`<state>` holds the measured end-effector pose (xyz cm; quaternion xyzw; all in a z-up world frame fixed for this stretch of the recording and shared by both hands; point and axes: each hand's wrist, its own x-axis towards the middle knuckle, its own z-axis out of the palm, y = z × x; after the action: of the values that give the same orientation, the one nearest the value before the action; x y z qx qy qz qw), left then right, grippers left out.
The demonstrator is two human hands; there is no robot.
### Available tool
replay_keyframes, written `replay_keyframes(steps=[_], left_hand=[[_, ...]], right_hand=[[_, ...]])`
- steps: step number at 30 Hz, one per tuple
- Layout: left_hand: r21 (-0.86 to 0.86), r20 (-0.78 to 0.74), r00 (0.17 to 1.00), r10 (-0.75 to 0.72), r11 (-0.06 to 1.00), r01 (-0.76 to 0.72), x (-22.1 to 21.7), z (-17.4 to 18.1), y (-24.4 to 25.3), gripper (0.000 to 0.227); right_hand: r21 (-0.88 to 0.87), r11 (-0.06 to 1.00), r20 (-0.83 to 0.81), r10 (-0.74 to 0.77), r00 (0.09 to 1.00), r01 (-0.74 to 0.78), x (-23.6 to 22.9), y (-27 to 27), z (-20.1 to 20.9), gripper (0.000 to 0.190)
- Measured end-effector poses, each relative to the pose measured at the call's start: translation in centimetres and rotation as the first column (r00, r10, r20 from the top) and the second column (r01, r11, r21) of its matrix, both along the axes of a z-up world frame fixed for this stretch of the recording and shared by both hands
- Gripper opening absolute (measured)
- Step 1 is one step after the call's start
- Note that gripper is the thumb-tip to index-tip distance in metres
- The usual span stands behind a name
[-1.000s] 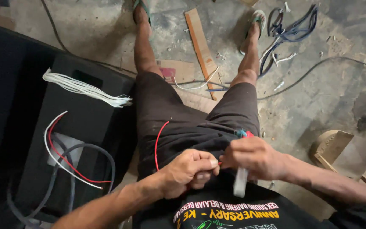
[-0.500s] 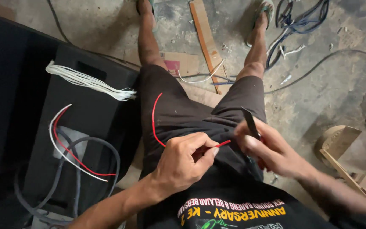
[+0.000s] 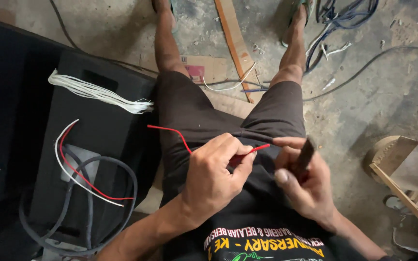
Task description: Stripping insulation from electrical wires using a knife and preparing them for connection
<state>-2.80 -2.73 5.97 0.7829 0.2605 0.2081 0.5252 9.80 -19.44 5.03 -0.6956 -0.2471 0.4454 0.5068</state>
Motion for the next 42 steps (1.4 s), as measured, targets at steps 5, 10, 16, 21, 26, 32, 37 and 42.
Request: replay_keyframes(steps=[5, 10, 16, 21, 26, 32, 37, 42], left_hand=[[0.098, 0.032, 0.999, -0.02, 0.995, 0.016, 0.2, 0.1, -0.7, 0.017], [0.114, 0.026, 0.999, -0.042, 0.993, 0.039, -0.2, 0.1, -0.8, 0.015], [-0.322, -0.043, 0.996, -0.078, 0.945, 0.06, -0.4, 0.6, 0.1, 0.003], [-0.483, -0.07, 0.997, 0.029, 0.874, -0.06, -0.7, -1.7, -0.8, 0.01], [-0.313, -0.083, 0.994, 0.066, 0.946, -0.089, -0.2, -2.9, -0.9, 0.008], [0.118, 0.004, 0.99, 0.141, 0.983, -0.14, 1.0, -6.5, -2.0, 0.008], [0.374, 0.204, 0.974, 0.102, 0.911, -0.174, 0.8, -8.1, -2.5, 0.004], [0.196, 0.278, 0.952, 0.129, 0.962, -0.188, 0.6, -7.5, -2.5, 0.005]], right_hand=[[-0.007, 1.0, 0.112, -0.017, 0.994, 0.018, 1.1, 1.1, -0.4, 0.023], [-0.069, 0.998, 0.06, 0.013, 0.998, -0.009, 1.7, 1.8, -0.8, 0.004], [0.148, 0.985, -0.117, 0.102, 0.988, -0.084, 2.2, 2.5, -1.5, 0.004], [0.353, 0.928, -0.265, -0.023, 0.964, 0.12, 0.8, 3.3, -3.9, 0.014], [0.332, 0.94, 0.006, -0.085, 0.996, 0.079, -0.5, 3.7, -4.0, 0.011], [0.261, 0.964, 0.637, -0.137, 0.758, -0.044, -1.2, 3.0, -8.2, 0.007], [0.287, 0.926, -0.196, -0.195, 0.961, 0.247, -0.2, 3.1, -7.7, 0.015], [0.158, 0.975, -0.416, -0.075, 0.906, 0.154, 2.0, 3.2, -7.0, 0.015]])
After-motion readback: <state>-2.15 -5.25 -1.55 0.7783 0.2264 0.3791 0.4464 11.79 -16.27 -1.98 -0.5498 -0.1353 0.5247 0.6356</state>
